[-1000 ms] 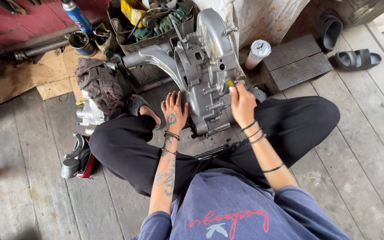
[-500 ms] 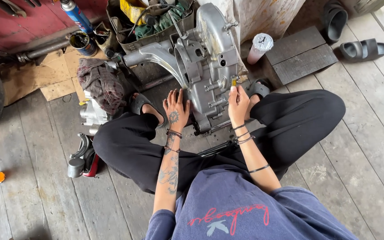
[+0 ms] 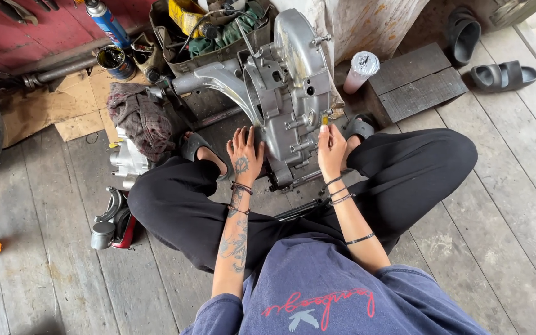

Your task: Cleaning a motorcycle engine casing using a small hand tool to remove dirt and debris from crevices.

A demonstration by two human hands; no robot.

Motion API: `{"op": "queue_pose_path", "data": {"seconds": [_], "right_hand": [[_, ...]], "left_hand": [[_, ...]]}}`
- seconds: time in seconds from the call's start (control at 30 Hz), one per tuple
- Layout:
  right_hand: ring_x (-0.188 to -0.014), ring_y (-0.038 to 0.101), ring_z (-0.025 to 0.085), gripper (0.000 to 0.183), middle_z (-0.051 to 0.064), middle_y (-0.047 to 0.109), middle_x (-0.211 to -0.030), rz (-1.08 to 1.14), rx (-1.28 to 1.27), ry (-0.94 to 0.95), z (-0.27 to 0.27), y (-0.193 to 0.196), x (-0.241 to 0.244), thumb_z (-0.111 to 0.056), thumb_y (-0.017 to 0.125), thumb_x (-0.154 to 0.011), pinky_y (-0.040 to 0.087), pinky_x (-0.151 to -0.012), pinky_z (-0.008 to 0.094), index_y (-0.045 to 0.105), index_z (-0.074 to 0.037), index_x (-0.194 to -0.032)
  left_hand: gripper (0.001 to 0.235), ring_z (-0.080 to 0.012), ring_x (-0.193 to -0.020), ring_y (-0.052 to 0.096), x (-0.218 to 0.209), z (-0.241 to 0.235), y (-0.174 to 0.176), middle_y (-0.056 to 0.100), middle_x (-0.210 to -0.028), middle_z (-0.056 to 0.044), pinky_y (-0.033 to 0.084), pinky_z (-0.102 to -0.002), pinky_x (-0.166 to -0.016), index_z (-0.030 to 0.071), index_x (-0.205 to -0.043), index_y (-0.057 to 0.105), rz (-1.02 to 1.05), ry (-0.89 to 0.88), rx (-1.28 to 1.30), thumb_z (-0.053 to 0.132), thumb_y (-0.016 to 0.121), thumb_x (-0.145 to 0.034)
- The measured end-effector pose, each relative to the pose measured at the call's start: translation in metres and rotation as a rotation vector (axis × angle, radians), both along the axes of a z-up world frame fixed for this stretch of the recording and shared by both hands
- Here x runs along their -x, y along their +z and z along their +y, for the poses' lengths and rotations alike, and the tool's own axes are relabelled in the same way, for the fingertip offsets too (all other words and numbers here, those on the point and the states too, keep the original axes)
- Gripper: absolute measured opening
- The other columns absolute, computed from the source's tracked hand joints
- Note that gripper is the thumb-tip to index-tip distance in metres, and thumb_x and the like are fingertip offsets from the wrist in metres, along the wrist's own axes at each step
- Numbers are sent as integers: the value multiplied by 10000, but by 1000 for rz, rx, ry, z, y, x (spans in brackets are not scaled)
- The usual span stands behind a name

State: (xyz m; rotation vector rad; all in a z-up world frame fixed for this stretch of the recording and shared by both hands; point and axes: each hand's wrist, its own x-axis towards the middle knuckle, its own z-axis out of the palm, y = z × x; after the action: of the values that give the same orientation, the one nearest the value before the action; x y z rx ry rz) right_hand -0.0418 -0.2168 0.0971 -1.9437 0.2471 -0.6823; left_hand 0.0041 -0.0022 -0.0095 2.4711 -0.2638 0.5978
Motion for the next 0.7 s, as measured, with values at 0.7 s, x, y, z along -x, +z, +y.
{"op": "queue_pose_path", "data": {"seconds": [0.7], "right_hand": [[-490,523,195,413,61,551,-497,41,-14,-5,-8,-7,7,-254,532,-1074,442,-580,298,523,-124,-682]], "left_hand": [[517,-304,-1421,380,-1,2,-1,511,-1405,-159,179,-553,-1133,92,-1480,505,19,-17,-52,410,507,-1072]]}}
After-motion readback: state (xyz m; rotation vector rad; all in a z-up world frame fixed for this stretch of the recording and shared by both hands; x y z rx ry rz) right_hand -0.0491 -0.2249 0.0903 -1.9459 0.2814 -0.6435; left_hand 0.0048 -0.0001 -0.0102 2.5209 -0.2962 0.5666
